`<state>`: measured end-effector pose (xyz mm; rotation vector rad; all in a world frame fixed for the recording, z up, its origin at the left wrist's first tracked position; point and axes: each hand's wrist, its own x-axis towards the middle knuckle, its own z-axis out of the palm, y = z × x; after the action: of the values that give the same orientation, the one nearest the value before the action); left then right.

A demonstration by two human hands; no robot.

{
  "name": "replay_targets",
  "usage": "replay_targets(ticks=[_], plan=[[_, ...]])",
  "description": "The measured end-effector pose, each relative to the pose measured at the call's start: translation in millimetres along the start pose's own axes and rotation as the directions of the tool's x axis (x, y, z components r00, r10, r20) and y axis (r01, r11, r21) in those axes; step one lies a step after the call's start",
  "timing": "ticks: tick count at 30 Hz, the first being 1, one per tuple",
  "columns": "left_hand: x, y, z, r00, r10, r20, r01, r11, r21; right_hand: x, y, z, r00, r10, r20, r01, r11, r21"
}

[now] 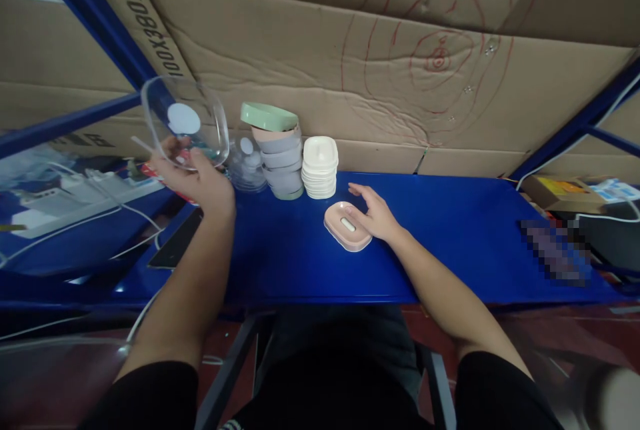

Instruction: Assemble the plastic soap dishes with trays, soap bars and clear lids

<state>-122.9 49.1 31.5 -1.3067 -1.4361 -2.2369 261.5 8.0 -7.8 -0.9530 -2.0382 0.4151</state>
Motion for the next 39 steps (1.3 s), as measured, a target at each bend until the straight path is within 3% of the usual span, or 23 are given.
replay_targets(ticks=[3, 9, 14, 19, 23, 26, 30, 33, 35, 37, 38, 39], plan=[[-5.9, 4.9, 7.2, 0.997, 0.036, -0.07, -0.037, 0.999, -0.015, -0.1, -0.7, 1.1, 1.0, -0.01, 0.014, 0.01, 1.0, -0.011], [-21.5, -2.2, 17.7, 0.988, -0.079, 0.129, 0.072, 0.996, 0.053, 0.6, 0.3, 2.7, 1.0, 0.004, 0.017, -0.004, 1.0, -0.011], [-13.3, -22.7, 15.7, 0.963, -0.036, 0.266, 0.011, 0.995, 0.096, -0.3, 1.5, 4.2, 0.999, -0.006, 0.045, 0.007, 1.0, -0.018], [-9.7, -27.7, 12.5, 0.938, 0.009, 0.346, -0.055, 0.991, 0.124, -1.2, -1.3, 2.8, 0.996, 0.001, 0.087, 0.003, 0.999, -0.046], [-10.7, -28.9, 10.2, 0.948, 0.01, 0.318, -0.06, 0.987, 0.148, -1.4, -0.1, -0.5, 0.992, -0.009, 0.129, 0.019, 0.997, -0.078], [-10.8, -30.4, 9.7, 0.959, 0.013, 0.284, -0.058, 0.987, 0.151, -0.8, -1.0, -3.3, 0.973, -0.001, 0.233, 0.026, 0.994, -0.105], [-11.4, -25.7, 10.0, 0.981, 0.051, 0.187, -0.076, 0.989, 0.13, 1.5, -9.6, -6.4, 0.882, 0.066, 0.466, 0.029, 0.981, -0.194], [-16.4, -11.9, 9.5, 0.984, 0.153, 0.095, -0.159, 0.986, 0.058, 3.3, -16.8, -9.2, 0.824, 0.118, 0.554, 0.03, 0.967, -0.251], [-24.3, 2.2, 9.2, 0.965, 0.242, 0.099, -0.244, 0.97, 0.011, 3.3, -19.3, -11.0, 0.812, 0.135, 0.568, 0.03, 0.962, -0.272], [-36.5, 19.0, 9.2, 0.92, 0.328, 0.214, -0.332, 0.943, -0.019, 2.0, -20.2, -12.2, 0.801, 0.151, 0.58, 0.029, 0.957, -0.289], [-43.9, 27.7, 9.5, 0.877, 0.354, 0.324, -0.364, 0.931, -0.031, 0.9, -20.3, -12.4, 0.794, 0.16, 0.587, 0.027, 0.955, -0.296], [-51.9, 36.2, 9.8, 0.807, 0.358, 0.47, -0.385, 0.922, -0.043, -0.3, -20.4, -12.1, 0.785, 0.168, 0.596, 0.025, 0.953, -0.302]])
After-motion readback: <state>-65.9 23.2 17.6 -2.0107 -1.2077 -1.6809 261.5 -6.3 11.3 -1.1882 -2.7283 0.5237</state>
